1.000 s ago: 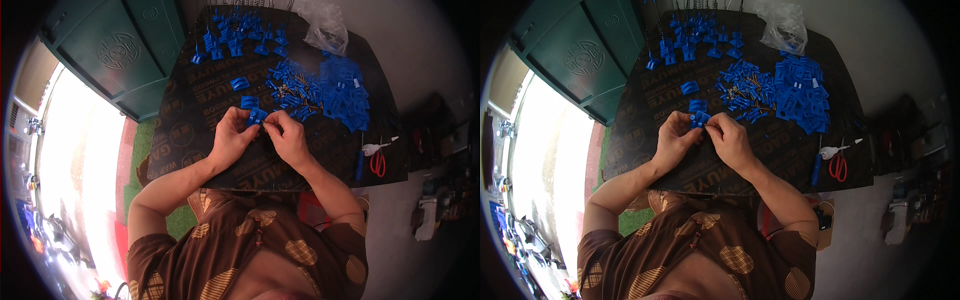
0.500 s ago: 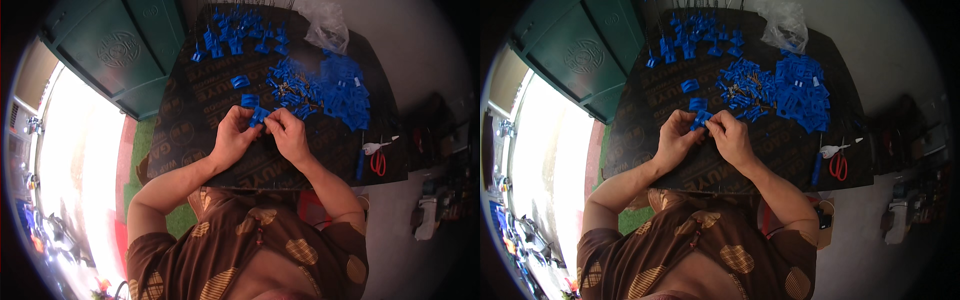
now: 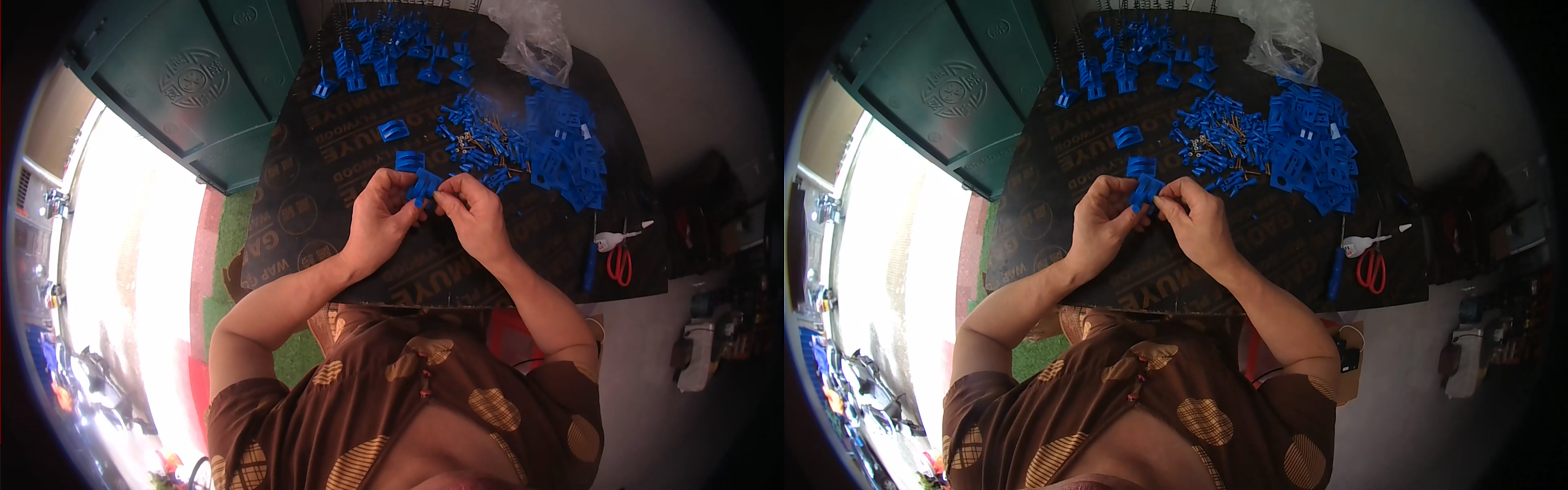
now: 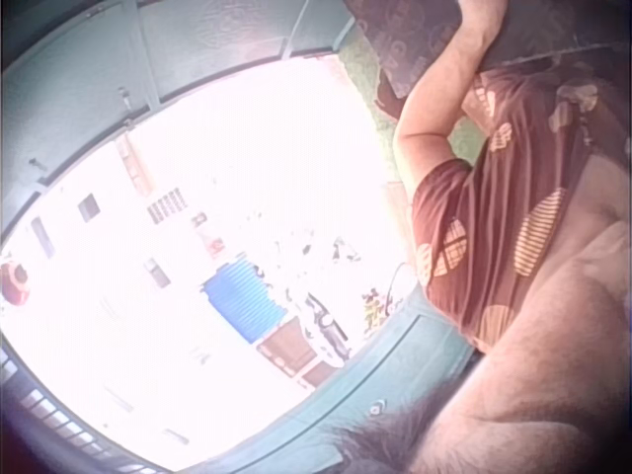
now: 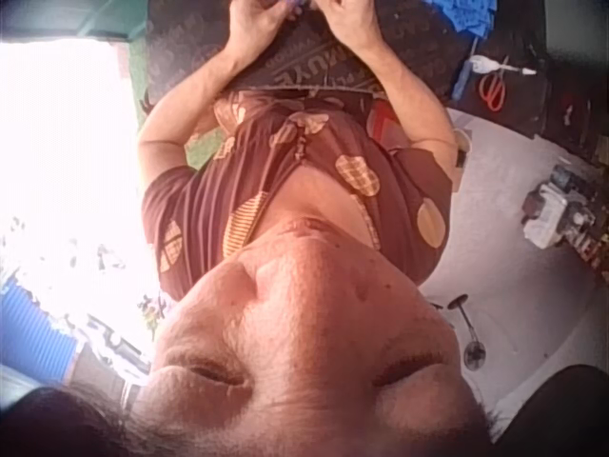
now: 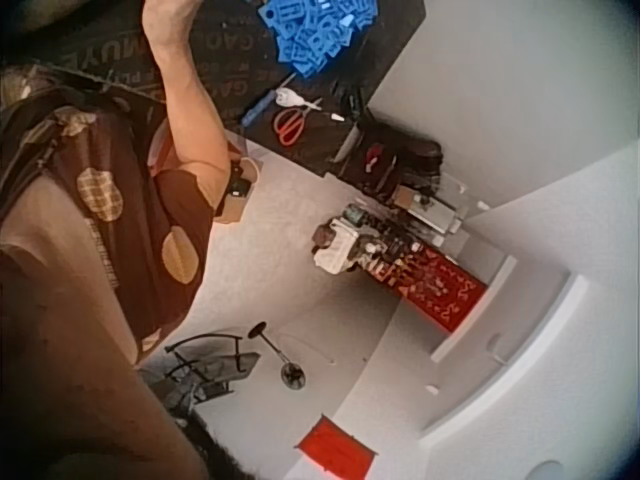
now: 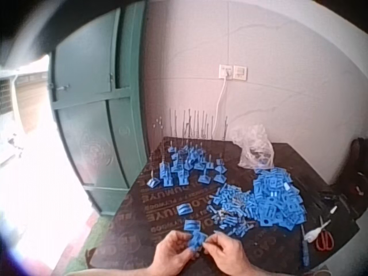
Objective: The person assembles small blue plastic components by hand, inserting metal pins or springs into them.
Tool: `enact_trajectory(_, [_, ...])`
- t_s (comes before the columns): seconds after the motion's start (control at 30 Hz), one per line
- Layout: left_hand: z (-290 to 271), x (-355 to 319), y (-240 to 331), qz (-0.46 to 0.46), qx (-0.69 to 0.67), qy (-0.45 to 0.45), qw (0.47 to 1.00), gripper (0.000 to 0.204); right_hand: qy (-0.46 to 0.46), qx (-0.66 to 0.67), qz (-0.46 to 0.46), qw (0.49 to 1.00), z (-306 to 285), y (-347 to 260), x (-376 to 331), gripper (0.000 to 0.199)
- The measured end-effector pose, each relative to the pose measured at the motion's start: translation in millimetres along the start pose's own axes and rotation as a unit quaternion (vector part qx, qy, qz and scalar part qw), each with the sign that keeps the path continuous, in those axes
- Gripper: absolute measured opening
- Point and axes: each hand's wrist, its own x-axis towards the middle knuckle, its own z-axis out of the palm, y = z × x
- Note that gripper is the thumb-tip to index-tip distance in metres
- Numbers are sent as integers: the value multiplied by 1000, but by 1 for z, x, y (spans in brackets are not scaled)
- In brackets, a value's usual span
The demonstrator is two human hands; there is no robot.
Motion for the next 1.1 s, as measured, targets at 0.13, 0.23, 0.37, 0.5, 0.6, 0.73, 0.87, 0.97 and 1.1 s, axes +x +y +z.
enact_trajectory(0.13, [-1, -1, 1, 7, -3, -4, 1000, 27, -22, 27, 30, 999, -3, -7, 1, 4])
enact_trajectory(0.23, [-1, -2, -1, 35, 30, -1, 999, 32, -39, 91, 51, 994, -4, -2, 3, 4])
enact_trajectory(0.37, [3, -3, -4, 122, 75, 41, 989, 43, -60, 146, 63, 985, -6, 8, 5, 5])
enact_trajectory(0.5, [3, -4, -3, 151, 131, 51, 978, 47, -59, 169, 70, 981, -5, 7, 5, 6])
enact_trajectory(0.6, [2, -4, -6, 173, 150, 53, 972, 50, -49, 165, 80, 982, -3, 4, 4, 7])
enact_trajectory(0.73, [2, -5, -3, 203, 205, 51, 956, 51, -32, 163, 99, 981, -1, -1, 3, 9])
enact_trajectory(0.87, [2, -6, 3, 227, 261, 32, 938, 51, -37, 169, 104, 979, -2, 2, 2, 11])
enact_trajectory(0.97, [-1, -6, 3, 219, 287, 26, 932, 53, -41, 178, 105, 978, -3, 1, 1, 12])
enact_trajectory(1.1, [-1, -6, 6, 239, 294, 18, 925, 51, -47, 169, 105, 979, -3, -2, 1, 12])
